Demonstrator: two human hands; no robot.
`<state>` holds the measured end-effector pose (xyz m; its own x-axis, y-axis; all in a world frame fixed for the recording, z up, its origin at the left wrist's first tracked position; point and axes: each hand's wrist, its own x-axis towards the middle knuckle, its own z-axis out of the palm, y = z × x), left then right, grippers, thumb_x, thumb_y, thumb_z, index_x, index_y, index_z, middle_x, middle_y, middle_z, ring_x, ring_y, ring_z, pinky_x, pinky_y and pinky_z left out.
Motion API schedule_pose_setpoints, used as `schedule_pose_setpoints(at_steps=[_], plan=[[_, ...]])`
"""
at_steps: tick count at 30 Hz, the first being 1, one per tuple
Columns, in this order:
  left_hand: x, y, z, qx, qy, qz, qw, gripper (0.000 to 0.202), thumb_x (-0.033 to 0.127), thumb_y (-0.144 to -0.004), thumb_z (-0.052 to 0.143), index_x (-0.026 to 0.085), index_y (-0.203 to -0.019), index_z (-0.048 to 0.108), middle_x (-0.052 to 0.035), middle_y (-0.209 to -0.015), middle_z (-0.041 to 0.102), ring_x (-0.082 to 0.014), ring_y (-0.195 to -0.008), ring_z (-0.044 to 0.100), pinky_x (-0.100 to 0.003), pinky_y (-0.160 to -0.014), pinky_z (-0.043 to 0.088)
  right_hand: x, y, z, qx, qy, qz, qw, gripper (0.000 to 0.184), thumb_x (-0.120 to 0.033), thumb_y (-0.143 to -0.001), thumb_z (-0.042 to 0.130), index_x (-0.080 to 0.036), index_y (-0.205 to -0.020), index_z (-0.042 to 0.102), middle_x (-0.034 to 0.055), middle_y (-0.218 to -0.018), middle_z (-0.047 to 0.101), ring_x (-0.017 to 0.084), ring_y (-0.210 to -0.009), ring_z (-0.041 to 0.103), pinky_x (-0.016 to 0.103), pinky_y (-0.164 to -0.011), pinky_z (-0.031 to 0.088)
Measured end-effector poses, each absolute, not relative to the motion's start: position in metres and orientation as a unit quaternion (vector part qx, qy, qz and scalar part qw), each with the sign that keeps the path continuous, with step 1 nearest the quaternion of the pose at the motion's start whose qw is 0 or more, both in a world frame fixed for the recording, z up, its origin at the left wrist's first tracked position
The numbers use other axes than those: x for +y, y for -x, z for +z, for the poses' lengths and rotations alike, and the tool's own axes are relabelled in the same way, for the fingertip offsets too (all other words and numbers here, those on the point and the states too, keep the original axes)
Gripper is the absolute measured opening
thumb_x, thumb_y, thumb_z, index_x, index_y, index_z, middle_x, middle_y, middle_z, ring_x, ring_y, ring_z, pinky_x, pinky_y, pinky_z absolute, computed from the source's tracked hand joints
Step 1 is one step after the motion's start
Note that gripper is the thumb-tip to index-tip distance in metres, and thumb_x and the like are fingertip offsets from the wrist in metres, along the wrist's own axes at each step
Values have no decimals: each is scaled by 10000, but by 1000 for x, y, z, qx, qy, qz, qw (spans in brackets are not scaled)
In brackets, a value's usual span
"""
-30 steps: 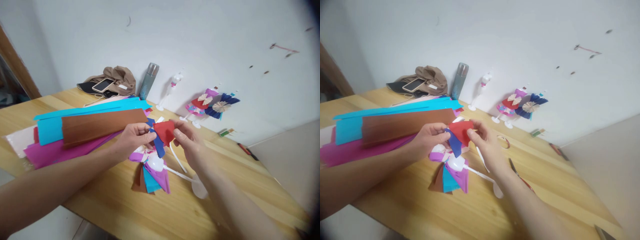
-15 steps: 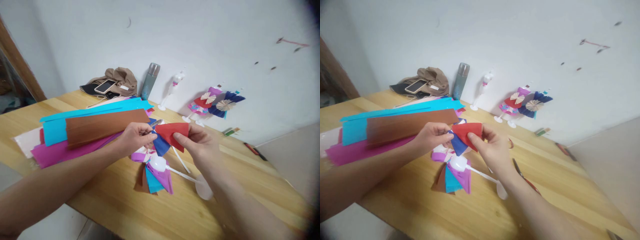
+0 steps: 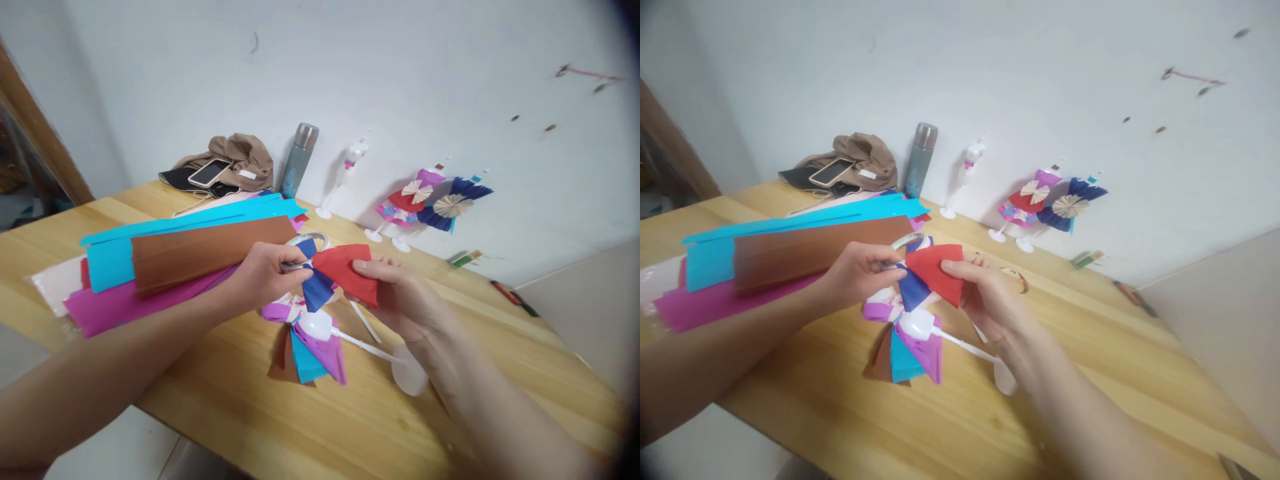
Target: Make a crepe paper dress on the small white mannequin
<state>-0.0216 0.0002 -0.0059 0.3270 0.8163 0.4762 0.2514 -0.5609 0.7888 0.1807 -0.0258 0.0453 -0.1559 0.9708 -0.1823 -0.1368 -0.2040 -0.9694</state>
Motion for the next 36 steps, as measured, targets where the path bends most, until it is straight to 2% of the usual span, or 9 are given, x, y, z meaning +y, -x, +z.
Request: schedule_pose_setpoints(at_steps=[6, 12, 15, 18, 22, 26, 30, 36], plan=[[0, 26, -6, 362, -808, 453, 105, 181, 201, -830, 616, 158, -654, 633, 12, -609, 630, -100, -578, 540, -211, -565, 375, -26, -180, 46, -438, 478, 616, 448, 163, -302, -575, 875, -231, -689, 783, 43, -747, 752, 171, -668, 655, 284, -628, 527], [4, 29, -6, 365, -821, 438, -21, 214, 196, -873, 580, 166, -668, 637, -16, -660, 675, -140, -633, 596, -245, -603, 392, -26, -179, 43, -478, 470, 591, 450, 140, -328, -650, 844, -245, -742, 781, 37, -847, 777, 186, -733, 680, 294, -683, 531], [5, 29, -8, 372, -817, 439, -39, 203, 202, -879, 582, 164, -691, 649, -23, -684, 695, -152, -645, 614, -256, -612, 399, -26, -176, 42, -513, 460, 568, 450, 210, -382, -673, 842, -249, -828, 792, 44, -887, 779, 207, -772, 687, 313, -720, 541], [4, 29, -9, 379, -815, 438, -36, 191, 201, -873, 598, 167, -692, 647, -21, -699, 705, -152, -653, 628, -254, -621, 408, -24, -171, 41, -522, 462, 566, 441, 268, -447, -657, 857, -248, -824, 792, 42, -848, 769, 192, -701, 656, 298, -627, 514], [3, 28, -9, 382, -813, 437, -47, 188, 204, -876, 602, 165, -699, 650, -29, -723, 716, -167, -687, 651, -262, -636, 421, -20, -165, 40, -521, 468, 575, 424, 320, -518, -621, 857, -230, -734, 776, 29, -691, 717, 155, -561, 571, 285, -513, 433], [3, 28, -10, 373, -820, 430, -56, 188, 210, -889, 595, 163, -717, 656, -36, -732, 716, -175, -697, 653, -271, -639, 425, -19, -161, 39, -552, 498, 513, 429, 263, -439, -590, 881, -231, -697, 762, 17, -674, 704, 152, -582, 568, 287, -547, 444], [3, 29, -10, 370, -825, 422, -59, 178, 209, -900, 585, 162, -747, 664, -31, -731, 708, -172, -699, 644, -270, -643, 423, -21, -158, 41, -577, 515, 460, 437, 198, -379, -626, 861, -233, -647, 729, -2, -626, 667, 140, -555, 547, 273, -517, 417], [3, 31, -8, 348, -844, 393, -110, 230, 238, -954, 517, 165, -792, 663, -30, -715, 676, -172, -687, 611, -278, -626, 403, -17, -156, 47, -504, 501, 571, 411, 162, -321, -637, 828, -210, -595, 717, 7, -551, 620, 116, -469, 488, 268, -455, 404]])
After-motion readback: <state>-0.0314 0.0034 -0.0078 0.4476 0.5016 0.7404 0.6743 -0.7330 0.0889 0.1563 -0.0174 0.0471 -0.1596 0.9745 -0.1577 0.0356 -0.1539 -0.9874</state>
